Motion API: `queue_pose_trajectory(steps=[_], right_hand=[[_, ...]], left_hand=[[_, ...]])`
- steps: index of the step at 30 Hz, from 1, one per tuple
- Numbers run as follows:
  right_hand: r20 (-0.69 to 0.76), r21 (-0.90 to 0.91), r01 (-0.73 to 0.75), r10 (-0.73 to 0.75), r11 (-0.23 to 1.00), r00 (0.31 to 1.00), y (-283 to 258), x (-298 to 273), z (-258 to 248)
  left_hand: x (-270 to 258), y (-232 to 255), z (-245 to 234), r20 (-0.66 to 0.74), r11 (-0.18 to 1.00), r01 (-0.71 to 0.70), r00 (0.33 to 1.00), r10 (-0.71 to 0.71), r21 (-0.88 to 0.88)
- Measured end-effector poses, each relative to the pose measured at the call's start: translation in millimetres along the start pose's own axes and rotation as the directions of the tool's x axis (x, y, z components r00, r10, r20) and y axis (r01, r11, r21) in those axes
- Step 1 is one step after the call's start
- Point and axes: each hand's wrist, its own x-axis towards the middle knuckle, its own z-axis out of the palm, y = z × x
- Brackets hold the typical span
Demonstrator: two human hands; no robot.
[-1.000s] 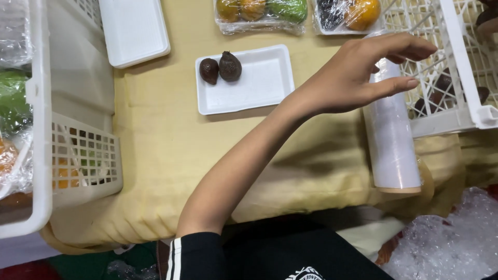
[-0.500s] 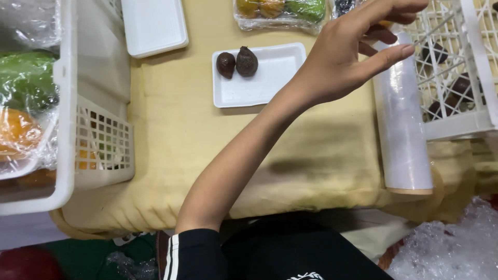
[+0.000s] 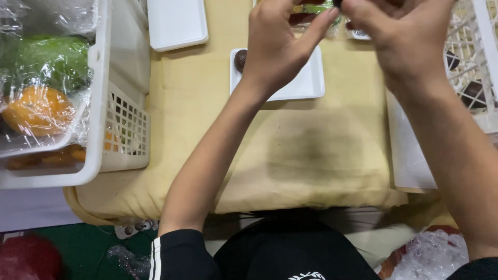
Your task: Placing small fruits into a tray and wrapping it with plastic film
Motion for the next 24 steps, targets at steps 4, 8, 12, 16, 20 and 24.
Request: queue_pose_trajectory(steps=[4,8,12,16,20,24], right_hand=[[0.205,-0.071,-0.011,0.026,0.997,0.978,15.2,-3.4,27.2],[0.248,-0.393,0.019,0.086,0.919,0.965,49.6,1.8,36.1],[0.278,-0.537,-0.015,0.193,0.843,0.941,72.9,1.5,49.5],[0.318,-0.647,0.044,0.217,0.761,0.923,91.1,2.1,59.6],[0.312,-0.674,0.025,0.255,0.738,0.915,90.0,4.3,63.4],[0.323,-0.7,0.042,0.263,0.713,0.909,96.8,4.4,62.7]], left_hand=[[-15.4,-23.3,-33.3,0.126,0.968,-0.032,0.992,0.0,0.25],[-28.5,-60.8,-56.4,0.269,0.869,-0.057,0.959,-0.09,0.492],[-36.7,-85.6,-68.8,0.363,0.838,-0.072,0.919,-0.155,0.541],[-45.4,-97.7,-71.1,0.474,0.806,-0.088,0.843,-0.253,0.586],[-45.2,-92.5,-70.2,0.496,0.784,-0.041,0.795,-0.35,0.619],[-47.6,-91.7,-72.4,0.487,0.799,-0.022,0.802,-0.345,0.601]])
